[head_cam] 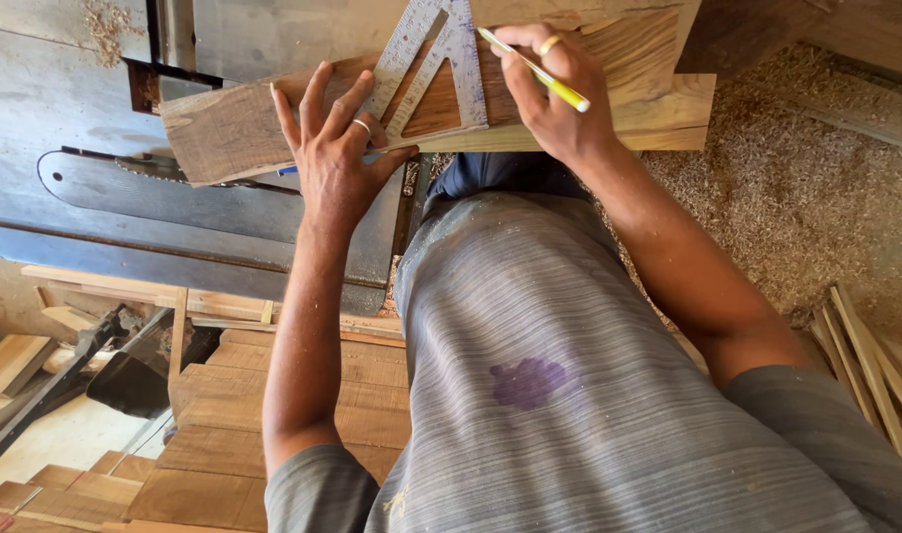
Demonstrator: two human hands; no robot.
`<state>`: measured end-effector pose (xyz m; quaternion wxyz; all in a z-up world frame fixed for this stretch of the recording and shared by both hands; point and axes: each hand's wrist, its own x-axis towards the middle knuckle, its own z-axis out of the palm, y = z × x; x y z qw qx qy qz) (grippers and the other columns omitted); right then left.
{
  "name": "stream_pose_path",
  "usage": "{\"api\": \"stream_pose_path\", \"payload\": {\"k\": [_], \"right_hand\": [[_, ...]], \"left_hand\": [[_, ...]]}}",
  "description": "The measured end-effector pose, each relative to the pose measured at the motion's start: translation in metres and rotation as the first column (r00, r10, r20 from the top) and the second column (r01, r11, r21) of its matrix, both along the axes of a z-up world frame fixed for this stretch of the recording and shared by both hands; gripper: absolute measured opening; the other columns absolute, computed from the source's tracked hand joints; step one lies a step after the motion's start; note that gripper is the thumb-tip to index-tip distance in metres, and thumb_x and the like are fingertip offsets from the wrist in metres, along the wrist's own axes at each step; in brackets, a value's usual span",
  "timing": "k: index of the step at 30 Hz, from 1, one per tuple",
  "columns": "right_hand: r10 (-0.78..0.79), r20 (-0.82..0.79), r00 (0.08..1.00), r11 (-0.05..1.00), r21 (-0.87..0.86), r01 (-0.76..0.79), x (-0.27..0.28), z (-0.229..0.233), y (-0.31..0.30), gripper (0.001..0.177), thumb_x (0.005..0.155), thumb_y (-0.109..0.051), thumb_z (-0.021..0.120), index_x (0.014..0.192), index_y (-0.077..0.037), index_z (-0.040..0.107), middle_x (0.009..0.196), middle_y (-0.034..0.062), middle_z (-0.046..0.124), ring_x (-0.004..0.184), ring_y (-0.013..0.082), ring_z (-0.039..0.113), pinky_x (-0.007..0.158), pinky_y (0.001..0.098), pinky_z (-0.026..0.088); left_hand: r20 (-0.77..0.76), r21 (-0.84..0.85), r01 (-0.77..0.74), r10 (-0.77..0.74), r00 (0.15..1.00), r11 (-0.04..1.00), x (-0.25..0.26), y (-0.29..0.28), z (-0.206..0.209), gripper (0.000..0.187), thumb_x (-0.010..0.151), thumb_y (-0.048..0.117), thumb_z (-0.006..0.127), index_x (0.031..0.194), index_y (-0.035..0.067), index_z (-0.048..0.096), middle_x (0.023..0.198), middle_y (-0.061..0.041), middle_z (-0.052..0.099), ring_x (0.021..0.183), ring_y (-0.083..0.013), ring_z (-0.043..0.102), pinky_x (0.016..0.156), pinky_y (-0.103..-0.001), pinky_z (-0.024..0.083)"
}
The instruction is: The person uses a speed square and a pencil to draw straight lines on multiple wooden boards placed on a table saw. They repeatedly position the square, draw lines, and reposition the boards to mark different sections.
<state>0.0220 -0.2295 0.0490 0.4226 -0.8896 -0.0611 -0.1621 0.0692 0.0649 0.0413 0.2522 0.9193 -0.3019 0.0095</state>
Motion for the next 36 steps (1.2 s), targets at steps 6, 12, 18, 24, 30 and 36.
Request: {"api": "stream_pose_path", "payload": {"k": [6, 12, 18, 24, 30, 36], "right_hand": [[0.037, -0.127, 0.991, 0.985, -0.16, -0.057, -0.009, 0.001, 0.002, 0.015, 0.113, -0.012, 0.06, 0.115, -0.001, 0.07, 0.089, 0.0118, 0.074, 0.067, 0.0158, 0.066, 0.051, 0.0296, 0.052], [0.113, -0.166, 0.98, 0.992, -0.041, -0.121, -0.025, 0.008, -0.013, 0.016, 0.115, -0.013, 0.057, 0.11, -0.002, 0.068, 0.097, 0.0139, 0.076, 0.066, 0.0116, 0.068, 0.041, 0.0236, 0.048], [0.041, -0.089, 0.995, 0.99, -0.133, -0.053, 0.008, -0.011, -0.005, 0.019, 0.114, -0.015, 0.06, 0.118, 0.0, 0.07, 0.084, 0.0111, 0.073, 0.059, 0.0129, 0.062, 0.042, 0.0262, 0.046], [0.194, -0.219, 0.956, 0.971, -0.099, -0.219, -0.058, 0.019, -0.002, 0.016, 0.111, -0.016, 0.059, 0.106, -0.005, 0.069, 0.091, 0.0115, 0.075, 0.059, 0.0085, 0.061, 0.039, 0.0234, 0.043], [0.018, -0.141, 0.99, 0.997, 0.081, -0.007, -0.045, 0.0, -0.039, 0.018, 0.111, -0.012, 0.057, 0.107, -0.002, 0.07, 0.098, 0.0176, 0.078, 0.049, 0.0093, 0.052, 0.035, 0.0244, 0.035], [-0.056, -0.173, 0.983, 0.946, 0.307, 0.108, -0.045, -0.02, -0.055, 0.018, 0.114, -0.011, 0.053, 0.116, 0.001, 0.065, 0.108, 0.0187, 0.077, 0.07, 0.0061, 0.06, 0.041, 0.0207, 0.039]], "left_hand": [[-0.008, 0.026, -0.019, 0.019, 1.0, 0.999, 0.0, -0.002, -0.002, 0.042, 0.074, 0.042, 0.099, 0.08, 0.016, 0.067, 0.152, 0.002, 0.061, 0.154, -0.0291, 0.031, 0.127, -0.065, 0.001], [0.002, 0.033, -0.009, 0.009, 1.0, 0.999, 0.001, -0.001, 0.0, 0.042, 0.074, 0.043, 0.099, 0.081, 0.015, 0.068, 0.152, 0.002, 0.061, 0.154, -0.0292, 0.033, 0.127, -0.066, 0.002], [-0.006, 0.021, -0.015, 0.015, 1.0, 1.0, 0.001, -0.001, 0.004, 0.043, 0.074, 0.042, 0.099, 0.079, 0.014, 0.066, 0.151, 0.001, 0.061, 0.153, -0.0306, 0.034, 0.126, -0.066, 0.003], [-0.005, 0.015, -0.019, 0.019, 1.0, 1.0, -0.001, -0.003, 0.004, 0.043, 0.074, 0.041, 0.099, 0.079, 0.014, 0.066, 0.151, 0.001, 0.062, 0.152, -0.0309, 0.035, 0.126, -0.066, 0.003], [-0.001, 0.04, -0.005, 0.005, 1.0, 0.999, -0.001, -0.001, 0.002, 0.043, 0.074, 0.04, 0.099, 0.077, 0.013, 0.065, 0.151, -0.001, 0.062, 0.152, -0.0308, 0.036, 0.125, -0.067, 0.003], [0.03, 0.008, 0.019, -0.019, 0.999, 1.0, -0.001, -0.016, 0.001, 0.045, 0.074, 0.039, 0.1, 0.077, 0.014, 0.063, 0.151, -0.002, 0.06, 0.152, -0.0294, 0.036, 0.125, -0.067, 0.002]]}}
